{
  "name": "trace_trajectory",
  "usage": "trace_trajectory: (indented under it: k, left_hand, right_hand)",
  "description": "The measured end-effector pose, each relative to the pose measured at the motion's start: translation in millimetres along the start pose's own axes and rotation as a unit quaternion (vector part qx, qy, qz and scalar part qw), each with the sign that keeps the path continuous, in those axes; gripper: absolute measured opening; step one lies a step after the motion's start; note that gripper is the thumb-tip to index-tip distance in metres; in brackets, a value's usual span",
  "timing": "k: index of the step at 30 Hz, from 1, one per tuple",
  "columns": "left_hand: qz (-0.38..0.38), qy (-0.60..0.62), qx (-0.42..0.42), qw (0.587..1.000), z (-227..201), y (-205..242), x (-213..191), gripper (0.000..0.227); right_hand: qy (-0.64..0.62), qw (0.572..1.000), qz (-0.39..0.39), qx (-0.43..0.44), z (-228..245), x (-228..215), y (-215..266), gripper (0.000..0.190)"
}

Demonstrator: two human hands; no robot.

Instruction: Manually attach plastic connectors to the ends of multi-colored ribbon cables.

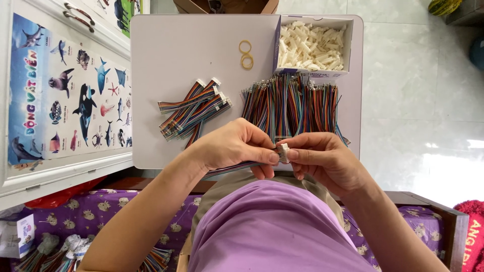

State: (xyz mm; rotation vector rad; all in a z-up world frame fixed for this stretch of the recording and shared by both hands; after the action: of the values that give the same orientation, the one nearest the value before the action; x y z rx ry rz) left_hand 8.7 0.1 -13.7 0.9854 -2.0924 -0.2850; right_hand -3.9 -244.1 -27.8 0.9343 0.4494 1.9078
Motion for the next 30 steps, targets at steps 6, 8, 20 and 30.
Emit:
trace_trajectory:
  k: [6, 8, 20, 30]
  left_hand:
    - [-0.012, 0.010, -0.009, 1.000, -0.1, -1.2, 0.6, 0.024]
    - [-0.021, -0.031, 0.003, 0.999, 2.1, 0.3, 3.9, 0.022]
    - [-0.084, -0.088, 0.025, 0.992, 13.4, -3.0, 8.2, 0.019]
    - [-0.073, -0.040, 0.048, 0.995, 16.9, -0.9, 10.5, 0.018]
  right_hand:
    - [0.145, 0.988, -0.039, -0.045, 11.9, 7.0, 5.1, 0.025]
    - [0.150, 0.987, -0.053, -0.037, 8.4, 4.6, 3.4, 0.024]
    - [0.161, 0.985, -0.067, -0.019, 8.8, 11.3, 1.0, 0.028]
    - [0.231, 0.965, -0.098, -0.077, 7.1, 20.4, 1.3, 0.025]
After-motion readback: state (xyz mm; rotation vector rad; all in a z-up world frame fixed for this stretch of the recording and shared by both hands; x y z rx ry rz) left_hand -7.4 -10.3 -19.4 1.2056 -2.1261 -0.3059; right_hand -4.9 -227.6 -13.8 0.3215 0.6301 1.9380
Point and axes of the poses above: each hand's wrist, its own y-axis away from the middle knuckle, its own x-axis out of the palm, z = x × y, the point moved 1 cm from there along -y, towards the middle knuckle, and after that the axes turned 11 degrees about y, right-handed, at the moved point
